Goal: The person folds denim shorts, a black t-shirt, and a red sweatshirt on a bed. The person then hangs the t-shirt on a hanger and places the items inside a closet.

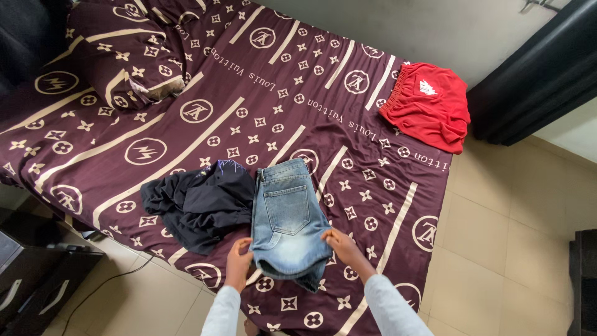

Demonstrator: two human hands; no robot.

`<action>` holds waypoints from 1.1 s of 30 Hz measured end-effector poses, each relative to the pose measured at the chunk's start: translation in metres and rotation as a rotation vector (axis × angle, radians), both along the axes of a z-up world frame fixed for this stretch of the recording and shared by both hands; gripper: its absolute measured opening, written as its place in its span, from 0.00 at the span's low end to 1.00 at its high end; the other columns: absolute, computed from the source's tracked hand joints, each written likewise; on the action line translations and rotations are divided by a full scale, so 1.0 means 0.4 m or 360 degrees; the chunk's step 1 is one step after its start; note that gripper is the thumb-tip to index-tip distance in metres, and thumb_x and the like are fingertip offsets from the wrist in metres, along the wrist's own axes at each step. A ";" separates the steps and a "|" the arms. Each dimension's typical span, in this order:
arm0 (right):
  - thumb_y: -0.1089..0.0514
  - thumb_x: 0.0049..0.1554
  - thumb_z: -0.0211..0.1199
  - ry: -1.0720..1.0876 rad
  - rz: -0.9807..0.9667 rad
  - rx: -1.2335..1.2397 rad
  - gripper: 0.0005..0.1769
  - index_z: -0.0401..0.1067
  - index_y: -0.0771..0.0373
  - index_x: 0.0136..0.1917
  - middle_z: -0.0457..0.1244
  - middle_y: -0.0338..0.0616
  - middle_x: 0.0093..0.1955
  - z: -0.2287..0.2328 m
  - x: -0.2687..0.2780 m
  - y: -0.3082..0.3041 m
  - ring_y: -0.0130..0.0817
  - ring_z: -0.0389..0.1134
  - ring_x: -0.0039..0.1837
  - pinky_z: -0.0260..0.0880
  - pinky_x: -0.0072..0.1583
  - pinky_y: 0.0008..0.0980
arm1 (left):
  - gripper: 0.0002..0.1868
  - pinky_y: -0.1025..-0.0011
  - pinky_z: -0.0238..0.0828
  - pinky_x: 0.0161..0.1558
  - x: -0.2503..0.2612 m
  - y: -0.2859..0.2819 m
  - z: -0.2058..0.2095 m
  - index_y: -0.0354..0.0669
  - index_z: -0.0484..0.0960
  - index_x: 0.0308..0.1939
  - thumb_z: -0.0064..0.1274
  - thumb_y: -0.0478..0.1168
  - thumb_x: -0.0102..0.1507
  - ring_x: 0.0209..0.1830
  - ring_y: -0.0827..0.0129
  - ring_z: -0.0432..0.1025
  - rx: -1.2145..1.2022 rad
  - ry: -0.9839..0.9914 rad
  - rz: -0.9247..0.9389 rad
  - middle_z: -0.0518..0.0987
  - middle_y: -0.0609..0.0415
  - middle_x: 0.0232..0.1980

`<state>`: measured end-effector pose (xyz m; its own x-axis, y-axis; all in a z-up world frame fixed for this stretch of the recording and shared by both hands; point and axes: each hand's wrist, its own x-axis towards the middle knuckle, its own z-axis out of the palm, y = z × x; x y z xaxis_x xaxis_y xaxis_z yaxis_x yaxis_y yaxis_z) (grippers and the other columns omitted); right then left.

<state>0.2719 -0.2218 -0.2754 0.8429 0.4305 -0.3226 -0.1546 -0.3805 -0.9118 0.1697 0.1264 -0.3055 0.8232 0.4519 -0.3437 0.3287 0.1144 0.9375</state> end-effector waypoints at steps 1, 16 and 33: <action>0.55 0.64 0.51 -0.0193 0.0059 0.0091 0.16 0.73 0.62 0.59 0.66 0.42 0.51 0.016 0.036 0.014 0.28 0.64 0.52 0.64 0.58 0.29 | 0.19 0.58 0.76 0.47 0.042 0.005 0.006 0.38 0.79 0.55 0.51 0.29 0.59 0.48 0.61 0.74 -0.0431 0.0095 0.0091 0.82 0.50 0.51; 0.31 0.26 0.83 -0.0473 0.0541 -0.0769 0.82 0.39 0.53 0.81 0.33 0.44 0.86 0.066 0.216 0.172 0.52 0.29 0.86 0.36 0.78 0.60 | 0.27 0.66 0.81 0.52 0.380 0.060 -0.092 0.27 0.72 0.65 0.46 0.18 0.61 0.48 0.59 0.78 -0.0884 -0.0105 0.0362 0.78 0.44 0.54; 0.64 0.44 0.69 -0.1150 0.0082 -0.1006 0.47 0.59 0.55 0.75 0.59 0.46 0.68 -0.014 0.099 0.215 0.41 0.58 0.73 0.48 0.77 0.51 | 0.12 0.70 0.76 0.32 0.453 -0.011 0.013 0.33 0.82 0.52 0.56 0.30 0.64 0.32 0.70 0.76 -0.0277 0.0143 0.0461 0.82 0.52 0.41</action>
